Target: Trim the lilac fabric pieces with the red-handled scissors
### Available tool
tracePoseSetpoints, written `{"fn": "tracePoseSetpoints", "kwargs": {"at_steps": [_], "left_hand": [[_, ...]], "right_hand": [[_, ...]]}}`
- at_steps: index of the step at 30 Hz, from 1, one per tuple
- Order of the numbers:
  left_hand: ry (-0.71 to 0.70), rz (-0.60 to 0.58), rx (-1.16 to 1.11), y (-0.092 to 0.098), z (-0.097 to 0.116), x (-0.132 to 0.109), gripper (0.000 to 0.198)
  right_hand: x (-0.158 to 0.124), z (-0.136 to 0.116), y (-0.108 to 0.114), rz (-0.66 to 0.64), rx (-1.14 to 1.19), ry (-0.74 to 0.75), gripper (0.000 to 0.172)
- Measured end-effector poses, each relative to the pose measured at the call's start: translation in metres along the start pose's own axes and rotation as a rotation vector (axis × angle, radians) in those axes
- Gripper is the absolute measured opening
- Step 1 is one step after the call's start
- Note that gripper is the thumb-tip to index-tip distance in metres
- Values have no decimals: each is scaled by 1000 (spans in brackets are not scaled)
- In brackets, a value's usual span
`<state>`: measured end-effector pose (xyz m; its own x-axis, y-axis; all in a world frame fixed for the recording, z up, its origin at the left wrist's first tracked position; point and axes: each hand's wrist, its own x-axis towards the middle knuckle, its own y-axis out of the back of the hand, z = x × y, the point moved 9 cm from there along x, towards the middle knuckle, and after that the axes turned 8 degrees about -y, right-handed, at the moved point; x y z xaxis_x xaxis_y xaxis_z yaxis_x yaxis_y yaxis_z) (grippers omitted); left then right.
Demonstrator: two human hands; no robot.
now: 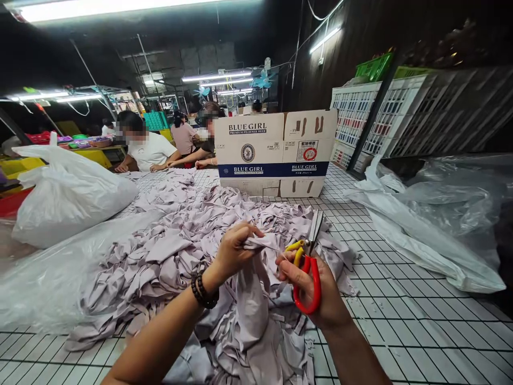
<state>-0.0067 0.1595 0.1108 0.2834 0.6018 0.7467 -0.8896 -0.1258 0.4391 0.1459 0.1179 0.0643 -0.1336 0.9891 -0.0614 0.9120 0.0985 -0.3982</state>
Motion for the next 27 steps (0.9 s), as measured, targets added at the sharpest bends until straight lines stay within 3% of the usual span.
{"fn": "tracePoseSetpoints", "kwargs": {"at_steps": [4,8,10,13,16,20,23,27], "left_hand": [[198,38,127,1,-20,-70,8],[527,181,309,27,-4,-140,26],[744,129,187,23,4,-167,26],[1061,-110,-299,-16,15,-198,50],[1201,-156,-644,-42,29,-207,63],[1259,128,-922,-50,30,-201,47],[1247,312,-976,-46,30,-197,39],[1268,327,-914,-36,32,-193,43]], "right_hand": [[2,32,9,68,-93,-31,39],[-2,68,3,75,-192,-43,38],[-8,80,-5,43,-241,-57,33],[-21,87,-14,18,-358,-47,27],[-37,81,-14,74,-536,39,26],[-58,74,-9,191,-698,152,21],[-70,78,-10,209,-767,189,18],[-75,88,-19,65,-710,154,20]]}}
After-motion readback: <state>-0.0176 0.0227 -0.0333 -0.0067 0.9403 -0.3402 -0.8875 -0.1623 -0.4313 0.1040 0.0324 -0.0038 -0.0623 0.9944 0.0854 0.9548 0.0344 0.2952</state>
